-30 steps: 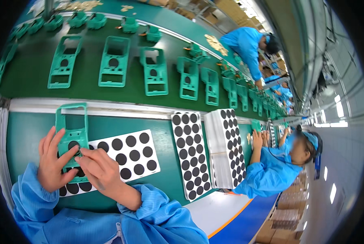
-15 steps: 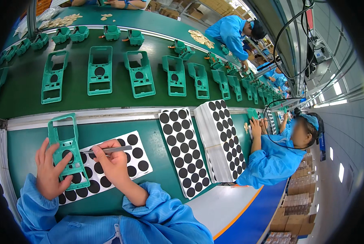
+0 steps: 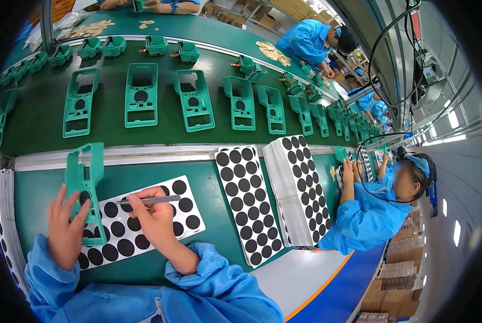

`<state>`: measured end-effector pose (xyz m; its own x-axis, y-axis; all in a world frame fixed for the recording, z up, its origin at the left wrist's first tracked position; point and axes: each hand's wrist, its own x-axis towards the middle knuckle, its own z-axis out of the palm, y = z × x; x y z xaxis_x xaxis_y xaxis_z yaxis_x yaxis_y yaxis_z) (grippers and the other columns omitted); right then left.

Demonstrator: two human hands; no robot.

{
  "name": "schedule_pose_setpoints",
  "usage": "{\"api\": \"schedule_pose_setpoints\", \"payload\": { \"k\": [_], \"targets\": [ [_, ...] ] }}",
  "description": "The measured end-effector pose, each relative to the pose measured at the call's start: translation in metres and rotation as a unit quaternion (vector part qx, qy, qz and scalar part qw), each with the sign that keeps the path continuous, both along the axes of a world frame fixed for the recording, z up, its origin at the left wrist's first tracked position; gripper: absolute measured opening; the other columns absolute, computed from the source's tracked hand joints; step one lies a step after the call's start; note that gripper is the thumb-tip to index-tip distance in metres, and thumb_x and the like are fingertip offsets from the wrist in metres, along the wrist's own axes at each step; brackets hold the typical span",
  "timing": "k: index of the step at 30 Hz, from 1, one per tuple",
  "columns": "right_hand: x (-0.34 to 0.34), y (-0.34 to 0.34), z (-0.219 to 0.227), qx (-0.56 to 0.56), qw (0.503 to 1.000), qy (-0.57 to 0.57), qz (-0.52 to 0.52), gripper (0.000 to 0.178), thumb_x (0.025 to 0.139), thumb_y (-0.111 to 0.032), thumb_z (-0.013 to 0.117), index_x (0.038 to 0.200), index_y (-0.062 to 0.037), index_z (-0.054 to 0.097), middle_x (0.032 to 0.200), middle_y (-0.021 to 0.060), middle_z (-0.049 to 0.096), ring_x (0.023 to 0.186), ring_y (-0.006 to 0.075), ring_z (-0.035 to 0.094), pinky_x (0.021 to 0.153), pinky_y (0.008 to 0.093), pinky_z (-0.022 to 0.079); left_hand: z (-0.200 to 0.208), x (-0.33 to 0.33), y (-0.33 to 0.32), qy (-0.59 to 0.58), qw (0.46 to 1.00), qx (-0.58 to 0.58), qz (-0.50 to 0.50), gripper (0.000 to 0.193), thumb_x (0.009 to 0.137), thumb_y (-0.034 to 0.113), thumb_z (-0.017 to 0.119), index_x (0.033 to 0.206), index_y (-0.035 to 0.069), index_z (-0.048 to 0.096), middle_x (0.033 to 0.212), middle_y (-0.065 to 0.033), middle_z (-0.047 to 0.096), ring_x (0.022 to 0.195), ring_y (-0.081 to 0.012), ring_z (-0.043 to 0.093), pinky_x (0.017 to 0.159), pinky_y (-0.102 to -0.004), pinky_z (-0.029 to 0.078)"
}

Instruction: The person peels circular stickers from a backing sheet and applies them to circular recessed areas on green plastic electronic housing components. This is done using tweezers to precisely place each sticker.

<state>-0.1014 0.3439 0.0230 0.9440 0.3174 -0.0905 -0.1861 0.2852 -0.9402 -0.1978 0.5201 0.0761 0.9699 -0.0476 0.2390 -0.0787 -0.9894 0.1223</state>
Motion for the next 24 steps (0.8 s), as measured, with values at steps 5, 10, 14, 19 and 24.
{"api": "schedule_pose_setpoints", "payload": {
  "k": [5, 10, 14, 19, 24],
  "targets": [
    [0.0, 0.004, 0.002, 0.013, 1.0, 0.001, -0.003, 0.017, 0.08, -0.009, 0.056, 0.086, -0.0012, 0.043, 0.08, 0.0114, 0.059, 0.06, 0.0086, 0.056, 0.055, 0.0188, 0.049, 0.007, 0.012, 0.043, -0.075, 0.991, 0.084, 0.078, 0.049, 0.063, -0.006, 0.051, 0.11, 0.01, 0.053, 0.114, -0.0121, 0.046, 0.111, -0.0342, 0.04, 0.086, -0.0412, 0.034],
    [-0.002, 0.005, 0.001, 0.009, 1.0, -0.004, -0.003, 0.017, 0.08, -0.009, 0.057, 0.086, -0.0014, 0.043, 0.08, 0.0112, 0.059, 0.06, 0.0083, 0.056, 0.054, 0.0183, 0.048, 0.003, 0.055, 0.131, -0.126, 0.977, 0.112, 0.13, 0.051, 0.071, -0.006, 0.047, 0.117, 0.014, 0.048, 0.115, -0.0108, 0.045, 0.105, -0.0301, 0.044, 0.086, -0.0366, 0.035],
    [-0.002, 0.006, 0.0, -0.007, 1.0, -0.004, 0.004, 0.017, 0.08, -0.009, 0.057, 0.086, -0.0014, 0.043, 0.08, 0.0107, 0.059, 0.06, 0.0079, 0.055, 0.054, 0.0175, 0.048, -0.028, 0.09, 0.207, -0.106, 0.97, 0.138, 0.169, 0.052, 0.074, -0.004, 0.047, 0.121, 0.018, 0.044, 0.116, -0.0086, 0.043, 0.104, -0.0286, 0.044, 0.085, -0.0349, 0.035],
    [-0.002, 0.005, 0.002, 0.006, 1.0, 0.002, 0.009, 0.017, 0.08, -0.009, 0.057, 0.085, -0.0011, 0.044, 0.08, 0.0104, 0.059, 0.061, 0.0074, 0.055, 0.054, 0.0173, 0.047, -0.074, 0.109, 0.27, 0.025, 0.972, 0.116, 0.202, 0.051, 0.074, -0.003, 0.046, 0.119, 0.02, 0.045, 0.116, -0.0078, 0.043, 0.11, -0.0247, 0.041, 0.086, -0.0344, 0.034],
    [-0.005, 0.009, 0.003, 0.004, 1.0, 0.001, 0.018, 0.015, 0.08, -0.008, 0.057, 0.084, -0.0008, 0.044, 0.08, 0.0103, 0.059, 0.061, 0.007, 0.055, 0.053, 0.0172, 0.046, -0.054, 0.103, 0.245, 0.012, 0.958, 0.181, 0.223, 0.054, 0.072, -0.004, 0.049, 0.12, 0.019, 0.043, 0.121, -0.0078, 0.041, 0.12, -0.025, 0.032, 0.093, -0.0379, 0.029]
  ]
}}
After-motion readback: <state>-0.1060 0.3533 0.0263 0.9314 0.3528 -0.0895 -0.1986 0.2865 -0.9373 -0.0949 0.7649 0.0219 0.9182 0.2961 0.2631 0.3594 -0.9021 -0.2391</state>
